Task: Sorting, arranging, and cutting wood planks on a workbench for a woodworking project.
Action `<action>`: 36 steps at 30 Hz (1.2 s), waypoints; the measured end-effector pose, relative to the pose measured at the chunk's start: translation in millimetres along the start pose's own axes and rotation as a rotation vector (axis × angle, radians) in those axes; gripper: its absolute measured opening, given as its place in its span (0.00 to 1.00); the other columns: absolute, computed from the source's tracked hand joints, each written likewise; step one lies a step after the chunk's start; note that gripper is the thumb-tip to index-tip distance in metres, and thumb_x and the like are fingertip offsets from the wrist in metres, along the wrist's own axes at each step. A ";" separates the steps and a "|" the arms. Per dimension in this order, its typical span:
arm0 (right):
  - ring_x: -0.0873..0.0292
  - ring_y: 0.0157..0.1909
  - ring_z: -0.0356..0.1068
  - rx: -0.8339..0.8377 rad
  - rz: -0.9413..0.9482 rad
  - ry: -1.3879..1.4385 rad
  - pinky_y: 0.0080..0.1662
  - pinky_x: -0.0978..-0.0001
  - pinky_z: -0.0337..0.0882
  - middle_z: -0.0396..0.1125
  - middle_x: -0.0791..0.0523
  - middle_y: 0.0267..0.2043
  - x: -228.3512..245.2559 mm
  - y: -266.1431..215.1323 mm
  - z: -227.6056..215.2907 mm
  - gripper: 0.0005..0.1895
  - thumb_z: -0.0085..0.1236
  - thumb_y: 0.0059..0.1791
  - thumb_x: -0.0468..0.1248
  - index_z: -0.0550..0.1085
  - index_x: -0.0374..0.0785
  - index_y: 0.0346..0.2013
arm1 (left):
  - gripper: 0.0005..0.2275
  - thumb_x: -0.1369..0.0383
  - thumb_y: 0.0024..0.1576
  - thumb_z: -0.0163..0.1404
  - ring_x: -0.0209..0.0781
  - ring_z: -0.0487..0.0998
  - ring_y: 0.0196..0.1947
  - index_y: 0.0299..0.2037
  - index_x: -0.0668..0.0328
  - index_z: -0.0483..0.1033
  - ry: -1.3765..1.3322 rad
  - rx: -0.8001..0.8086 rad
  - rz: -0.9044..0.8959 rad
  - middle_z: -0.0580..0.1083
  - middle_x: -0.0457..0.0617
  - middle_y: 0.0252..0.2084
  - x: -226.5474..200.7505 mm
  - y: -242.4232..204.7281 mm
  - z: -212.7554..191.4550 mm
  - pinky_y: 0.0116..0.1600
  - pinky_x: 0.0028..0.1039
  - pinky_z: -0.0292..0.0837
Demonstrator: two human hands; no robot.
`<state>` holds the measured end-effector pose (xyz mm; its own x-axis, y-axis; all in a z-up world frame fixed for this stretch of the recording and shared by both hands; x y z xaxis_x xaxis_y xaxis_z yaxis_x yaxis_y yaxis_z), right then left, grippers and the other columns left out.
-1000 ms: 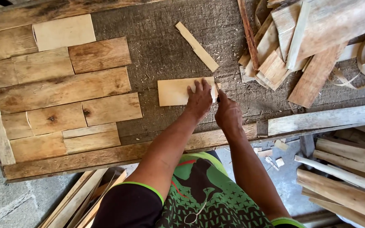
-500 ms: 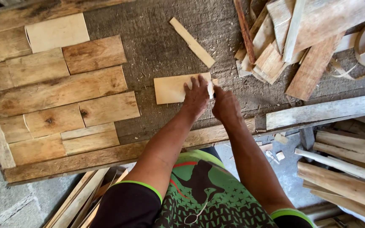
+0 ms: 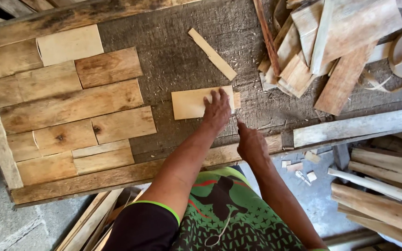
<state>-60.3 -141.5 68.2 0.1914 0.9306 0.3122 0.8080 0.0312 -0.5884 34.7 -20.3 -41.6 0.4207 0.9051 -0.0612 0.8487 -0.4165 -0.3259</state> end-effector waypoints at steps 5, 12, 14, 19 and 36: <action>0.42 0.31 0.74 -0.140 -0.024 0.128 0.33 0.46 0.72 0.73 0.43 0.36 -16.8 0.6 0.8 0.22 0.46 0.55 0.33 0.67 0.50 0.64 | 0.26 0.73 0.57 0.55 0.73 0.56 0.68 0.66 0.73 0.65 0.033 0.208 0.000 0.49 0.69 0.74 -2.6 -13.6 -48.0 0.64 0.60 0.66; 0.41 0.51 0.65 -0.628 -0.186 -0.098 0.46 0.49 0.71 0.62 0.45 0.53 -39.5 98.9 -3.3 0.42 0.53 0.45 0.27 0.62 0.52 0.73 | 0.29 0.65 0.56 0.60 0.69 0.55 0.70 0.67 0.61 0.65 -0.231 -0.038 -0.014 0.45 0.70 0.75 8.8 -15.0 -21.8 0.66 0.57 0.63; 0.41 0.53 0.64 -0.657 -0.201 -0.113 0.49 0.49 0.70 0.59 0.45 0.58 -45.7 117.7 0.0 0.43 0.55 0.44 0.26 0.61 0.52 0.74 | 0.31 0.68 0.54 0.61 0.67 0.55 0.70 0.69 0.56 0.63 -0.182 0.046 -0.013 0.45 0.68 0.76 15.9 -16.0 -26.7 0.66 0.54 0.63; 0.43 0.57 0.63 -0.644 -0.163 -0.160 0.54 0.51 0.68 0.55 0.44 0.66 -63.7 147.4 12.5 0.45 0.57 0.47 0.25 0.59 0.56 0.77 | 0.38 0.68 0.51 0.65 0.62 0.56 0.74 0.73 0.48 0.61 -0.055 0.130 0.025 0.48 0.66 0.78 25.0 -15.5 -60.5 0.74 0.51 0.58; 0.42 0.60 0.59 -0.315 0.074 0.194 0.58 0.52 0.66 0.57 0.41 0.61 -5.2 113.3 19.5 0.48 0.69 0.45 0.57 0.55 0.34 0.65 | 0.41 0.52 0.61 0.63 0.59 0.34 0.80 0.77 0.52 0.49 -0.244 -0.239 -0.290 0.35 0.60 0.80 63.7 -41.3 -45.5 0.77 0.72 0.29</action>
<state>19.4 -135.6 -14.6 0.3335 0.8385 0.4310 0.9139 -0.1753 -0.3661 41.1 50.7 10.9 0.0904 0.9690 -0.2299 0.9828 -0.1242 -0.1370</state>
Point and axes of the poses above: each hand's wrist, its own y-axis towards the middle knuckle, its own z-axis out of the palm, x = y × z, the point moved 4 cm from there along y, towards the middle knuckle
